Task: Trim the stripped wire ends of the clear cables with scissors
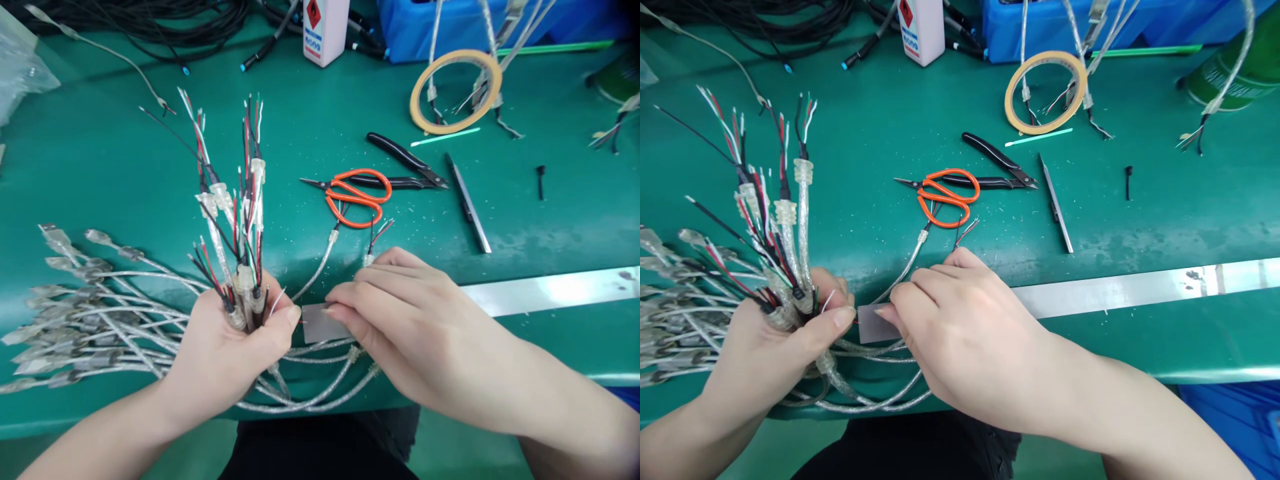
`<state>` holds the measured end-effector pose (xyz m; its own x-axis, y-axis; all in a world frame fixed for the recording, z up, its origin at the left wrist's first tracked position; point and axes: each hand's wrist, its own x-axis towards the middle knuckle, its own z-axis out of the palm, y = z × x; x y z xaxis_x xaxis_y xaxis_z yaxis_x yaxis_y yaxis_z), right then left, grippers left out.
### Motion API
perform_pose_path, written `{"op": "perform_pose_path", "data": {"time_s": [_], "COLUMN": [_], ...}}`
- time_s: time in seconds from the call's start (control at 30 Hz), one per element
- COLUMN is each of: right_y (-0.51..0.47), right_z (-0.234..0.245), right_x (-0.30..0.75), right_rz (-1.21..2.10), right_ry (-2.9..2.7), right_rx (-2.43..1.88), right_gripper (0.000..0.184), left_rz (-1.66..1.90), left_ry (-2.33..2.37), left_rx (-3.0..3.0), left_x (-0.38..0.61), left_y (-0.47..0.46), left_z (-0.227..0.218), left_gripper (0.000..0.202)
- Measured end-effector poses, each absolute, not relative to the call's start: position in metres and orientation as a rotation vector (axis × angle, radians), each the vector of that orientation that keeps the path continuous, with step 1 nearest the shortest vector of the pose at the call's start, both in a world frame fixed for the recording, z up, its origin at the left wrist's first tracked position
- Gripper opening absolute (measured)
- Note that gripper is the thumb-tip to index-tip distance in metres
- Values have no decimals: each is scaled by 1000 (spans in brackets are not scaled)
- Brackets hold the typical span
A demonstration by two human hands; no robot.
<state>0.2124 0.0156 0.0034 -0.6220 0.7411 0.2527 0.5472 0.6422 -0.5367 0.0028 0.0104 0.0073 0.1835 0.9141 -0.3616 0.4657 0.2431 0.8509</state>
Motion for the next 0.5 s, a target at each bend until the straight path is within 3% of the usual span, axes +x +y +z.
{"op": "perform_pose_path", "data": {"time_s": [0.5], "right_y": [16], "right_z": [3], "right_x": [213], "right_rz": [550], "right_ry": [-2462], "right_rx": [-1038], "right_gripper": [34], "left_rz": [542], "left_ry": [1447], "left_rx": [1314], "left_x": [4], "left_y": [11], "left_z": [6], "left_gripper": [20]}}
